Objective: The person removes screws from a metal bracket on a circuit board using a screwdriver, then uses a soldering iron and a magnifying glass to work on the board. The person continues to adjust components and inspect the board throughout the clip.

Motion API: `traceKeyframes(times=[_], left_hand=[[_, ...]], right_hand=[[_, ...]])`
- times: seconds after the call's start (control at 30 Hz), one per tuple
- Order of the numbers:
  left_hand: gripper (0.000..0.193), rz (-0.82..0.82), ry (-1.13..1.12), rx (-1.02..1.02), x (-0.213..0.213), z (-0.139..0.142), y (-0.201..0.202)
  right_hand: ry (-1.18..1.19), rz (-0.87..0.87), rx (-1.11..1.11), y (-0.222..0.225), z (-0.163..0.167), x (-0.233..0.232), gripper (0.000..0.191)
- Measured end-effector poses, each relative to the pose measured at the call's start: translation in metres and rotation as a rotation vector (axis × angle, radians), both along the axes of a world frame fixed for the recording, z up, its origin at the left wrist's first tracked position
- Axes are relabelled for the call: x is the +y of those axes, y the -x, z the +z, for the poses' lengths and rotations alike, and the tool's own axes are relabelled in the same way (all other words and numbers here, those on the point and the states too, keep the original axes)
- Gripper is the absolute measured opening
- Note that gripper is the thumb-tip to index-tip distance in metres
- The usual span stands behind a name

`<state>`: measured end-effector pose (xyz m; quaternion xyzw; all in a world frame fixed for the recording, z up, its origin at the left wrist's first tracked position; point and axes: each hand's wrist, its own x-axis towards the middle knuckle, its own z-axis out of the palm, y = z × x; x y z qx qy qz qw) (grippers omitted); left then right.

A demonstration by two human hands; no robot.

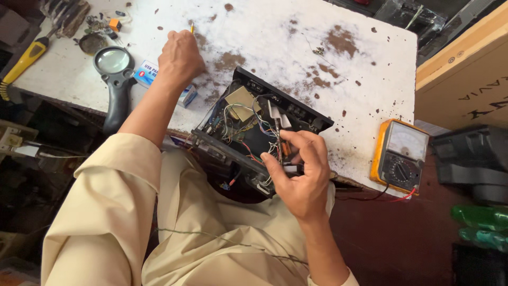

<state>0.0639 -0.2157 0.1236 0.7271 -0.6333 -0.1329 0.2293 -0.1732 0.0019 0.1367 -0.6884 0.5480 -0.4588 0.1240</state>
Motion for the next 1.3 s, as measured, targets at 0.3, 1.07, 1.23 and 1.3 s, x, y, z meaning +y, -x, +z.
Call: traceKeyframes(times=[0.3,1.07,1.23,1.3], left_hand=[[0.032,-0.059,0.238,0.645,0.030,0.020,-0.005],[0.068,-0.131,-0.016,0.848,0.185,0.025,0.134],[0.056,-0.261,-0.036,1.287,0.183,0.002,0.125],[0.050,-0.310,-0.030,1.456,0.183,-0.010,0.116]], right_hand=[[0.081,-0.054,-0.345,0.034,0.001,-0.013,0.023],[0.128,-0.149,-0.211,0.090,-0.019,0.010,0.018],[0.150,-0.020,-0.603,0.094,-0.029,0.012,0.037],[0.163,-0.004,-0.655,0.096,-0.031,0.012,0.049]])
